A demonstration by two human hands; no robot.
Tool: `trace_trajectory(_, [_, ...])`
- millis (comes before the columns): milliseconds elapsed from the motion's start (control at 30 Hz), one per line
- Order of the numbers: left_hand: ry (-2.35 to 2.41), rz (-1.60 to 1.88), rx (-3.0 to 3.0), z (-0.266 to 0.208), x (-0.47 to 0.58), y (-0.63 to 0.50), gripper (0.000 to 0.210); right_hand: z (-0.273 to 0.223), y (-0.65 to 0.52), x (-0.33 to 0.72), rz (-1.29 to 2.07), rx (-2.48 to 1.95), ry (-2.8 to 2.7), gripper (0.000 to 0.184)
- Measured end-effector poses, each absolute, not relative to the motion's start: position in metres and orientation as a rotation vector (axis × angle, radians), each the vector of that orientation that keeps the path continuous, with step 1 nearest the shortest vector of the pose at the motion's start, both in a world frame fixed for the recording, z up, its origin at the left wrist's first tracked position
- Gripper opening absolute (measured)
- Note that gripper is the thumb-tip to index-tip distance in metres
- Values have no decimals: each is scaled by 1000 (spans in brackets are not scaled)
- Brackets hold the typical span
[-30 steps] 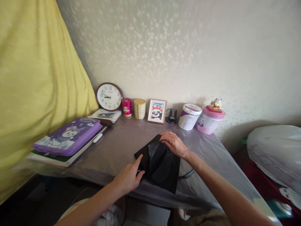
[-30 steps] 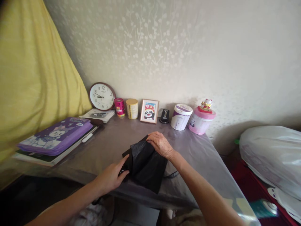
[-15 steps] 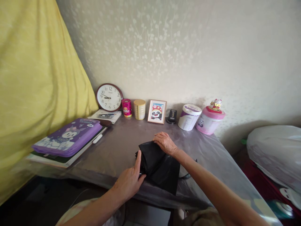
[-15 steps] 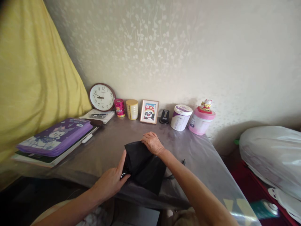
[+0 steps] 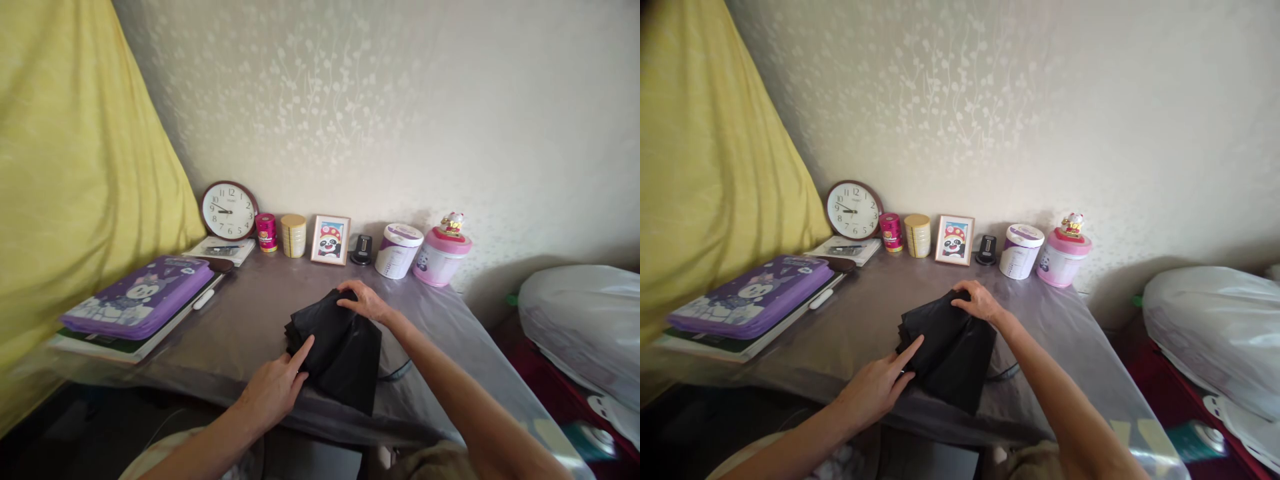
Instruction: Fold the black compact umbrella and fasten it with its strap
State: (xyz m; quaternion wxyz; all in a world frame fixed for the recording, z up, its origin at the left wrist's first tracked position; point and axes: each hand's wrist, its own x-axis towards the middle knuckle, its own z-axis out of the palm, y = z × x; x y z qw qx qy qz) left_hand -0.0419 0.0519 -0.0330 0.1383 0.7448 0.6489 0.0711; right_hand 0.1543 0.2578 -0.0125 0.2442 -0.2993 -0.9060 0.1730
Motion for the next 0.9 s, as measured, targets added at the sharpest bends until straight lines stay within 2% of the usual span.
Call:
trace_trajectory(67, [1873, 203, 2149, -32, -42, 52, 59, -15, 264, 168, 671, -950, -2381, 30])
trace_trajectory(167, [1877, 197, 2150, -32, -42, 51, 58, -21, 272, 180, 945, -1012, -2251, 24])
trace_trajectory(267, [1877, 199, 2162, -35, -42, 50, 57, -28, 277, 180, 1024, -1004, -2149, 22])
trace_trajectory(600, [1873, 224, 2159, -38, -43, 51, 58, -27, 267, 158, 510, -1140, -2065, 15])
trace_trajectory(700, [1870, 253, 2144, -40, -44, 51, 58, -17, 241, 160, 301, -948, -2172, 23])
trace_trajectory(900, [1863, 271, 2123, -44, -45, 53, 59, -37, 209, 150, 235, -507, -2575, 28])
